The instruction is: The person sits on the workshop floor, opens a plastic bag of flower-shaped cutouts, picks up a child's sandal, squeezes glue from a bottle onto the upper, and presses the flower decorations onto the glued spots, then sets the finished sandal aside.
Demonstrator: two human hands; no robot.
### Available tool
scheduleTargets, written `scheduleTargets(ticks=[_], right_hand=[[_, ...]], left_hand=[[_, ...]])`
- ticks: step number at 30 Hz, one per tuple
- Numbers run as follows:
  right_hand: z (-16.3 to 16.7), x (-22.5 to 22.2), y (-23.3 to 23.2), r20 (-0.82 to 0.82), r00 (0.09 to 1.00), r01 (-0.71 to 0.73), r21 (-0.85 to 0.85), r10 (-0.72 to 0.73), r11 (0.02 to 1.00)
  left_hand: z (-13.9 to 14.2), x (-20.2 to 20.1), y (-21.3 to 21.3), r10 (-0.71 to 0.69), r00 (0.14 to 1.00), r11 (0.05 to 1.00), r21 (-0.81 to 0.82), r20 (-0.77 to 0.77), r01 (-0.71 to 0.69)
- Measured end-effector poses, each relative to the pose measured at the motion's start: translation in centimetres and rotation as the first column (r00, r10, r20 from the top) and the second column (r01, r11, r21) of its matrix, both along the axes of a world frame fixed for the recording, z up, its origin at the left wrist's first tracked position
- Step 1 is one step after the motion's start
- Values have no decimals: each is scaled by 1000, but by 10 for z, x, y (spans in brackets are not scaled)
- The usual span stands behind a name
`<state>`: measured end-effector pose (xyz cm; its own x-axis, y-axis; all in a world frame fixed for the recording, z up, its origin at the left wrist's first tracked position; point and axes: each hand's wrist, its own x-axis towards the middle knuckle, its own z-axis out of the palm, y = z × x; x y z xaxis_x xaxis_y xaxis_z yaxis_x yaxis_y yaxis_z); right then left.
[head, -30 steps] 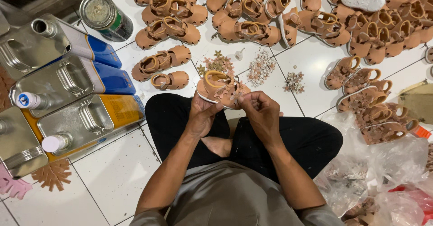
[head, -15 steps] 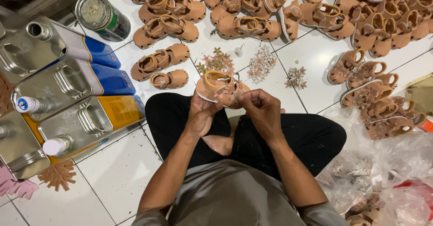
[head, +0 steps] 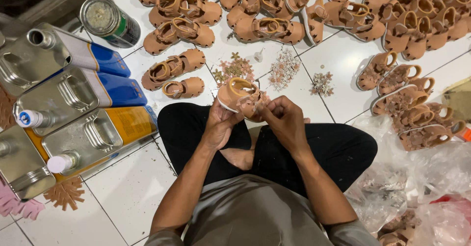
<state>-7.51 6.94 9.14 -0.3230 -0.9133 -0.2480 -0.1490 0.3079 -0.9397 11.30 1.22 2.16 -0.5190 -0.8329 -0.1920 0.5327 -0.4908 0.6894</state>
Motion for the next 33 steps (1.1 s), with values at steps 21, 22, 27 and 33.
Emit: scheduleTargets(ticks=[21,22,27,33], right_hand=[[65,-18,-15,-70,937,-343,-12,341,939],[66,-20,-17,-5,925,-377,109,380,920],[49,-24,-28,242,838,-546,348,489,762],[10,-13,-7,256,855,-502,190,451,844]], left_hand=[[34,-21,-5,-150,976,988,-18,160,155],[33,-22,-5,-157,966,986,-26,208,166],[30,-24,-3,-169,933,968,-122,319,217],[38,-13,-3,-317,890,929,-82,328,361]])
